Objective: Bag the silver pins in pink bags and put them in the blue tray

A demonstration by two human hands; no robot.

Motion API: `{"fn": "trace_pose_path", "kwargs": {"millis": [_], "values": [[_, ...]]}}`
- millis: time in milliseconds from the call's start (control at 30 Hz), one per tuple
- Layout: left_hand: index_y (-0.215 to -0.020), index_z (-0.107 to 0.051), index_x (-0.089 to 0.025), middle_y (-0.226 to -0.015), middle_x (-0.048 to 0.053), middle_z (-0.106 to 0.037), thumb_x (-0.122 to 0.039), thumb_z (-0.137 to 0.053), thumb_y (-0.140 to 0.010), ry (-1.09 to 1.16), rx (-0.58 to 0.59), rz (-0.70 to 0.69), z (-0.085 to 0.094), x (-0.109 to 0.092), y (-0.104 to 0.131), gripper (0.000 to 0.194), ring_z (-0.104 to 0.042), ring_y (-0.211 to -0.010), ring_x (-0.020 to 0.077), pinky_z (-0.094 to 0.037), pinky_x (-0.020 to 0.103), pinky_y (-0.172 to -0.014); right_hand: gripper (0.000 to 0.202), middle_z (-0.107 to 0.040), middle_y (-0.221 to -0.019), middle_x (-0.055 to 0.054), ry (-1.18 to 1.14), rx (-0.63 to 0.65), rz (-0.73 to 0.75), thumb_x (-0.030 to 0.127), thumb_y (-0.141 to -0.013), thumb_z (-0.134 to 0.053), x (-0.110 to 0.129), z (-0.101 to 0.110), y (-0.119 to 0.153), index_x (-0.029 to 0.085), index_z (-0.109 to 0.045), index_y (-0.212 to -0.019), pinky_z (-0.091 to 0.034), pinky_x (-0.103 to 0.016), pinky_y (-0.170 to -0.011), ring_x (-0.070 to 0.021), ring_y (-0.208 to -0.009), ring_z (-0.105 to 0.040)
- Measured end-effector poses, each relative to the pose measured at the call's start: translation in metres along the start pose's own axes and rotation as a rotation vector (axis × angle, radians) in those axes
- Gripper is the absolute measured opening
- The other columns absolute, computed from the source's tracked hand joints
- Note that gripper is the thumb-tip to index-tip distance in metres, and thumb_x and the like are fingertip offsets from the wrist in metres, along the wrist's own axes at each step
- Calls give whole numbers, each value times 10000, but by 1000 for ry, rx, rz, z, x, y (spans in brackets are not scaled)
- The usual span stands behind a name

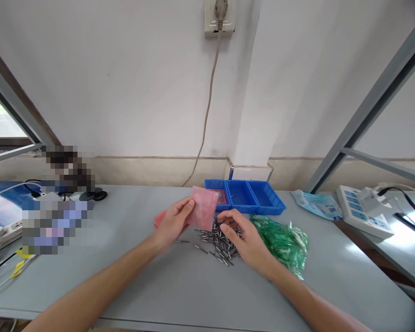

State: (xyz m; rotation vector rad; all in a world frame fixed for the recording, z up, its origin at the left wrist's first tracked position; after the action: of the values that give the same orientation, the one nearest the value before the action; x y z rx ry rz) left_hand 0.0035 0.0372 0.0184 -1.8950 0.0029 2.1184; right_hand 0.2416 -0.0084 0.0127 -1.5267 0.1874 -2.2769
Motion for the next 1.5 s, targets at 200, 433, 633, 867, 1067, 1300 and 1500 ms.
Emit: {"fn": "trace_pose_path", "kwargs": {"millis": [200,433,633,867,1067,1300,1500], "values": [[-929,-654,-193,-868,45,-635,-589,-480,-1030,-137,67,-72,-24,13,11,445,-537,-781,194,-468,299,-694,208,-682,-959,-38,-53,-61,-40,459,-1009,-621,-9,-6,-3,256,-622,-1052,-539,-352,-748,-221,-834,-641],[-1007,-673,-202,-936,42,-671,-514,-462,-1071,-200,139,-118,-21,8,19,382,-569,-844,204,-471,307,-760,245,-609,-857,-4,-131,-33,-49,476,-1007,-622,-12,-2,-7,241,-622,-935,-485,-309,-720,-194,-793,-572],[-992,-626,-209,-957,58,-664,-453,-447,-1083,-309,147,-217,-23,8,23,316,-576,-868,214,-477,324,-780,234,-536,-825,11,-99,-39,-44,432,-1044,-569,-10,-4,-5,243,-572,-906,-427,-293,-691,-179,-760,-493],[-886,-568,-202,-855,17,-570,-397,-533,-1062,-435,115,-367,-21,10,24,265,-509,-782,176,-438,297,-748,216,-568,-849,5,-58,-38,-8,415,-1056,-551,-9,-7,-3,249,-572,-919,-431,-294,-695,-184,-765,-513],[-1052,-656,-196,-983,38,-642,-350,-588,-1048,-369,134,-410,-23,10,23,168,-589,-899,187,-475,301,-835,220,-601,-905,-12,-26,-26,-11,428,-1063,-533,-7,-7,0,242,-577,-955,-436,-293,-697,-191,-803,-546],[-1090,-684,-195,-955,32,-640,-351,-603,-1044,-412,138,-416,-22,15,24,181,-572,-850,180,-468,295,-787,208,-589,-901,-1,-41,-37,-5,421,-1062,-541,-9,-8,0,244,-576,-958,-429,-281,-695,-181,-798,-533],[-1022,-666,-184,-968,36,-650,-323,-602,-1046,-425,111,-461,-23,20,23,154,-579,-881,180,-461,290,-816,218,-572,-849,5,-46,-26,3,412,-1058,-546,-6,-8,0,241,-577,-927,-425,-281,-683,-177,-760,-516]]}}
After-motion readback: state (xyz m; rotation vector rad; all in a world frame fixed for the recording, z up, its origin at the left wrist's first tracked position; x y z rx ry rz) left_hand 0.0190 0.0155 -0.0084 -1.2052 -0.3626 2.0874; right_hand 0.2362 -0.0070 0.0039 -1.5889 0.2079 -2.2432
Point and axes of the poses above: each hand's wrist, its own y-axis away from the middle knuckle, its own z-axis out of the back of the hand, x = y × z, the point moved 1 cm from there along -y, towards the middle knuckle
